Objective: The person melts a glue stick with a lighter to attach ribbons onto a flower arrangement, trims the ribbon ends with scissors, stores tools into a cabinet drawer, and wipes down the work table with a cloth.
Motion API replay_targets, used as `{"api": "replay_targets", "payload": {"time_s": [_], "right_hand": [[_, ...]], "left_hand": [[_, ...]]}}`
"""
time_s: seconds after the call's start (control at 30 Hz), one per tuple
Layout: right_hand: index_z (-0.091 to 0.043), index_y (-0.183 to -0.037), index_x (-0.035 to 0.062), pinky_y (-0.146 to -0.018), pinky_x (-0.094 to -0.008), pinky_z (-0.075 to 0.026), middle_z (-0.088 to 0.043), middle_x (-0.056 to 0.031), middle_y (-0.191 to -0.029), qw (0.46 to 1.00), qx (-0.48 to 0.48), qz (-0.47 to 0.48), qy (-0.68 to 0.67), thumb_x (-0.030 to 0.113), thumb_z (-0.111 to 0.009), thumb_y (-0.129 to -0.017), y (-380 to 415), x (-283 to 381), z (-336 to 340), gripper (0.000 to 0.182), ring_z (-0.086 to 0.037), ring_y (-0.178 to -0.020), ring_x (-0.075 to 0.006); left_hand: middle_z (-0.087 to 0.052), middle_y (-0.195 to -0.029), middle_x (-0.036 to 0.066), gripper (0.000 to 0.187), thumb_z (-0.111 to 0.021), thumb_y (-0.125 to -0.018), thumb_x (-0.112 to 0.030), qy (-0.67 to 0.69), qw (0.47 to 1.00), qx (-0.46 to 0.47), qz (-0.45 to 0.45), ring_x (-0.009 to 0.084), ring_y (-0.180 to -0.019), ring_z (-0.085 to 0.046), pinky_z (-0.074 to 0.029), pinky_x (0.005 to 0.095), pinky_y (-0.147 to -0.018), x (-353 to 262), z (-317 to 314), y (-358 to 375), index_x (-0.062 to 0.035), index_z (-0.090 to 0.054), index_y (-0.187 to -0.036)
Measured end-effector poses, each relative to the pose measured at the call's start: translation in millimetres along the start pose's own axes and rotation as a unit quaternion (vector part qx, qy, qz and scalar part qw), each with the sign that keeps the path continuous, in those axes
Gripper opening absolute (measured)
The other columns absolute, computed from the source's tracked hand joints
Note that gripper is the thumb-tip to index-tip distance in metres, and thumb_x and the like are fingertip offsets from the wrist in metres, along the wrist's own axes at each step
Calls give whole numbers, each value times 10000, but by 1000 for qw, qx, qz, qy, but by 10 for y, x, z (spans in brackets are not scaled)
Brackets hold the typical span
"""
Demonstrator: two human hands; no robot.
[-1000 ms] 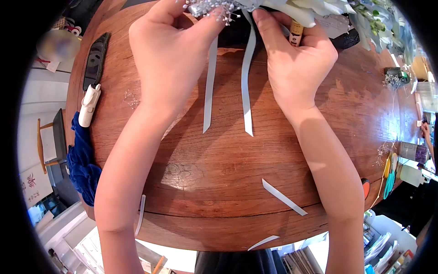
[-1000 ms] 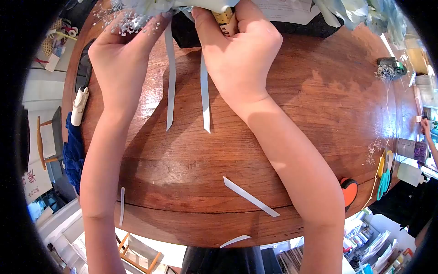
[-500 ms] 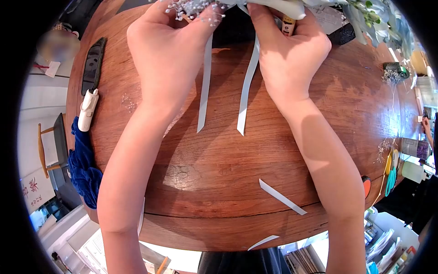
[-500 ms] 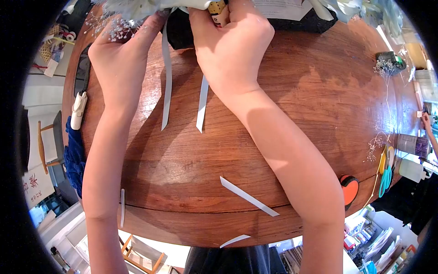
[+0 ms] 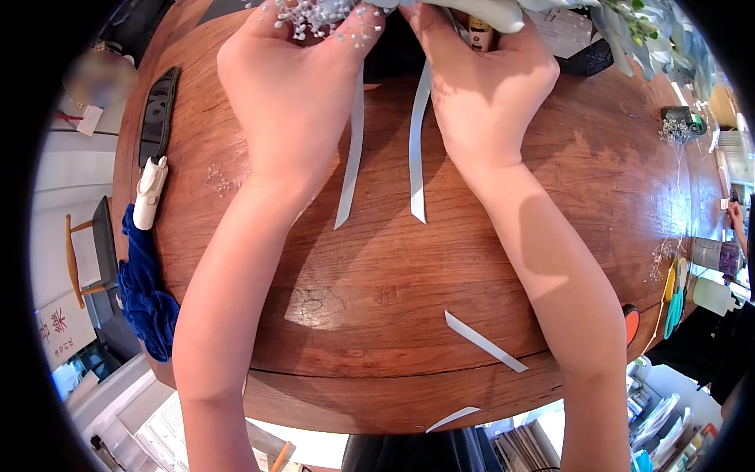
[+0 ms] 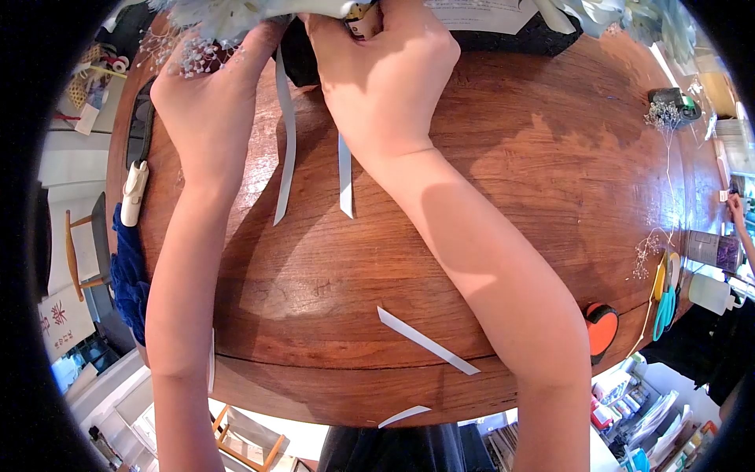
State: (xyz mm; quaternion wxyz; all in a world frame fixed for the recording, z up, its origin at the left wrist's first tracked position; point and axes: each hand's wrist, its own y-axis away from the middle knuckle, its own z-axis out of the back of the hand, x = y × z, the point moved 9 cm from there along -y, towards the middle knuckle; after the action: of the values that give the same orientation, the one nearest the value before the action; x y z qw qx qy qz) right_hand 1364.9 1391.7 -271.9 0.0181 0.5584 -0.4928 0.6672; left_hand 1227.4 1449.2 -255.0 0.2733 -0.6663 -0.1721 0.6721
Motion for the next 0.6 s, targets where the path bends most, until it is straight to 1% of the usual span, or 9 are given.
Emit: {"api": "replay_targets", "payload": {"time_s": [0.07, 0.17, 0.23, 0.3, 0.33, 0.4, 0.43, 0.5, 0.6], "right_hand": [[-626, -893, -47, -674, -250, -459, -669, -53, -818, 997, 5, -24, 71, 6, -672, -769, 5, 99, 19, 142, -564, -729, -84], [-631, -904, -46, -695, -257, -467, -678, -69, -832, 999, -12, 15, -41, 1, -669, -769, -3, -60, -15, 148, -583, -753, -93], [-633, -901, -48, -698, -256, -469, -681, -72, -833, 999, -10, 21, -25, -1, -670, -767, 5, -59, -2, 146, -589, -758, -94], [-634, -898, -51, -699, -254, -470, -683, -72, -831, 1000, -11, 20, -18, -1, -670, -767, 0, -62, 1, 145, -591, -757, -94], [-634, -896, -52, -698, -253, -470, -683, -70, -828, 1000, -12, 14, -18, -1, -671, -766, -3, -82, 7, 144, -590, -754, -93], [-636, -898, -52, -697, -252, -470, -684, -69, -826, 1000, -14, 2, -16, 2, -673, -767, -9, -101, 10, 147, -589, -753, -90], [-637, -901, -52, -698, -251, -470, -685, -69, -828, 1000, -14, -4, -12, 4, -675, -767, -8, -99, 11, 150, -589, -757, -88], [-639, -909, -53, -699, -249, -470, -686, -70, -836, 1000, -13, -18, -13, 7, -678, -769, -8, -100, 6, 157, -589, -764, -86], [-639, -921, -58, -707, -247, -470, -687, -71, -856, 999, -13, -29, -32, 8, -680, -775, -6, -123, -8, 166, -590, -776, -86]], "left_hand": [[-640, -824, 29, 172, -624, -748, 65, -6, 1000, -11, -3, 81, -764, -572, -456, 225, -694, -8, 8, 1, 36, -629, -918], [-638, -866, 38, 231, -645, -741, 61, 28, 1000, 3, 14, 92, -793, -580, -458, 226, -717, 84, 51, -5, 32, -611, -967], [-630, -930, 48, 322, -656, -733, 65, 55, 998, -10, 5, 98, -825, -583, -458, 228, -741, 179, 87, -12, 28, -571, -1042], [-620, -987, 60, 406, -661, -726, 73, 47, 998, -10, 30, 107, -858, -584, -459, 232, -766, 134, 81, -47, 25, -528, -1106], [-614, -1012, 66, 442, -661, -723, 79, 25, 998, -2, 60, 112, -875, -585, -460, 236, -778, 92, 94, -48, 24, -505, -1133], [-605, -1032, 72, 478, -659, -720, 87, 35, 999, -3, 41, 120, -893, -586, -463, 243, -795, 69, 101, -58, 23, -476, -1157], [-603, -1026, 71, 476, -658, -721, 89, 65, 998, -11, -8, 123, -895, -587, -464, 247, -799, 141, 112, -45, 23, -471, -1154], [-598, -1011, 68, 475, -657, -721, 92, 112, 992, -11, -56, 127, -900, -586, -465, 251, -805, 144, 128, -44, 23, -463, -1149], [-591, -994, 65, 485, -660, -720, 92, 142, 988, 9, -55, 126, -909, -579, -462, 251, -807, 178, 123, -52, 25, -453, -1153]]}}
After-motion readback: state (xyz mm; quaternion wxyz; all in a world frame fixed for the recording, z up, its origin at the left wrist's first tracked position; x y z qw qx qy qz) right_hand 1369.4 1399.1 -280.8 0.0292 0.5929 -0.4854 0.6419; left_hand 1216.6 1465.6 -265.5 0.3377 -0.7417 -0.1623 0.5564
